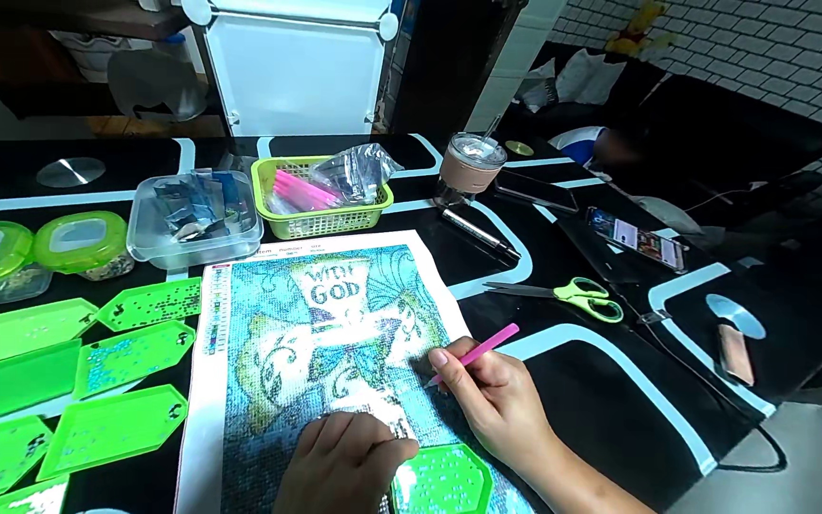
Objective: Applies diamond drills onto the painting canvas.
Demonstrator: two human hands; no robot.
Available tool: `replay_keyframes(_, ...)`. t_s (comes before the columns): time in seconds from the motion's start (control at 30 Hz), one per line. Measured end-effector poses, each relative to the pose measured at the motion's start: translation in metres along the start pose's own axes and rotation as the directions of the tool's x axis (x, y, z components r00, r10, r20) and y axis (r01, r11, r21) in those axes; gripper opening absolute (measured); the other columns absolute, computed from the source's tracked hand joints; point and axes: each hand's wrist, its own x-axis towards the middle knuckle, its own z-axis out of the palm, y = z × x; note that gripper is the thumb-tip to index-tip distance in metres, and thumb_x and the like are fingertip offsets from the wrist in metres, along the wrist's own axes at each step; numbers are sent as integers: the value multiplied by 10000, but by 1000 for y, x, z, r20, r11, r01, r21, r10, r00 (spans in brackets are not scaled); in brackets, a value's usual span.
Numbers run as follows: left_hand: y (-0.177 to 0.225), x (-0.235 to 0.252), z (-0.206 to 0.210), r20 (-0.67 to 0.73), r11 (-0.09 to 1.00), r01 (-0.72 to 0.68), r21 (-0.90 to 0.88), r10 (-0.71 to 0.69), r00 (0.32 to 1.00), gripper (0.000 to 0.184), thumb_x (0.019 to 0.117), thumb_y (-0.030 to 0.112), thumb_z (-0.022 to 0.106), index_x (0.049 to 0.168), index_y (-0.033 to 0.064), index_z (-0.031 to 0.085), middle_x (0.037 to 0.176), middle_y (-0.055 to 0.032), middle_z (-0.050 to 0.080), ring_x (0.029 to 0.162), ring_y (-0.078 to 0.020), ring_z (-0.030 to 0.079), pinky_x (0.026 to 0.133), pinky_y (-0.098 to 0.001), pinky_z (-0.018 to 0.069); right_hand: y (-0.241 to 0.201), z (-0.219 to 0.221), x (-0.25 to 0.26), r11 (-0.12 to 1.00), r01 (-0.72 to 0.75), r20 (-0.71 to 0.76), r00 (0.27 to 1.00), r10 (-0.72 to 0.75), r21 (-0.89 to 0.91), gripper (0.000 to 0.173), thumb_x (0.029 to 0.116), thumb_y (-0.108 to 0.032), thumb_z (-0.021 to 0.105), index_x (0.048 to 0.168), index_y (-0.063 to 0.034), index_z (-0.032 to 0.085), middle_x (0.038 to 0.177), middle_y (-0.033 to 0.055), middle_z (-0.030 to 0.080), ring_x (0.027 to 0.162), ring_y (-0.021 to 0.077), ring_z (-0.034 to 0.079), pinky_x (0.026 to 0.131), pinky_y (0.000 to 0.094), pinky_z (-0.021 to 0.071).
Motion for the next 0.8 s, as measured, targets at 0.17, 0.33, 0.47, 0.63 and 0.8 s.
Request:
replay_keyframes(0.17, 1, 0, -1, 3, 1000, 6, -6, -6, 1000, 440, 797, 415, 818, 1168, 184, 772, 1035, -62, 717, 985, -278, 645, 845, -449, 479, 0, -1, 0, 979, -91, -24, 995, 97, 180, 261, 1056, -196, 552, 858, -91, 684, 731, -66, 665, 652, -25, 621, 606, 135, 522)
replay_keyframes(0.33, 1, 0, -1, 11, 1000, 12, -16, -11, 1000, 433, 805, 408, 814, 1170, 179, 772, 1043, -65, 722, 995, -285, 653, 851, -465, 487, 0, -1, -1, 982, -74, -13, 997, 77, 174, 259, 1057, -191, 553, 854, -88, 677, 718, -64, 651, 643, -28, 608, 596, 129, 510)
replay_keyframes(0.47, 2, 1, -2, 25, 1000, 17, -15, -17, 1000, 436, 812, 413, 808, 1176, 177, 770, 1042, -71, 720, 1001, -287, 649, 865, -465, 481, 1, 1, -1, 996, -28, -12, 1000, 29, 84, 267, 1062, -208, 556, 868, -67, 674, 705, -55, 632, 640, -42, 587, 590, 121, 492)
replay_keyframes(0.63, 1, 1, -2, 22, 1000, 10, -12, -10, 1000, 440, 810, 416, 811, 1177, 178, 768, 1041, -69, 720, 997, -286, 648, 860, -460, 479, 1, 0, -3, 999, 0, -12, 1000, 1, 32, 279, 1063, -223, 555, 874, -57, 676, 717, -43, 637, 651, -42, 593, 609, 116, 497)
replay_keyframes(0.8, 1, 2, -3, 35, 1000, 14, -23, -13, 999, 443, 808, 410, 815, 1180, 173, 769, 1046, -78, 719, 1001, -295, 647, 863, -476, 478, -1, -4, 0, 962, -144, -22, 988, 153, 231, 231, 1043, -174, 574, 861, -98, 694, 729, -69, 671, 642, -29, 618, 597, 131, 516)
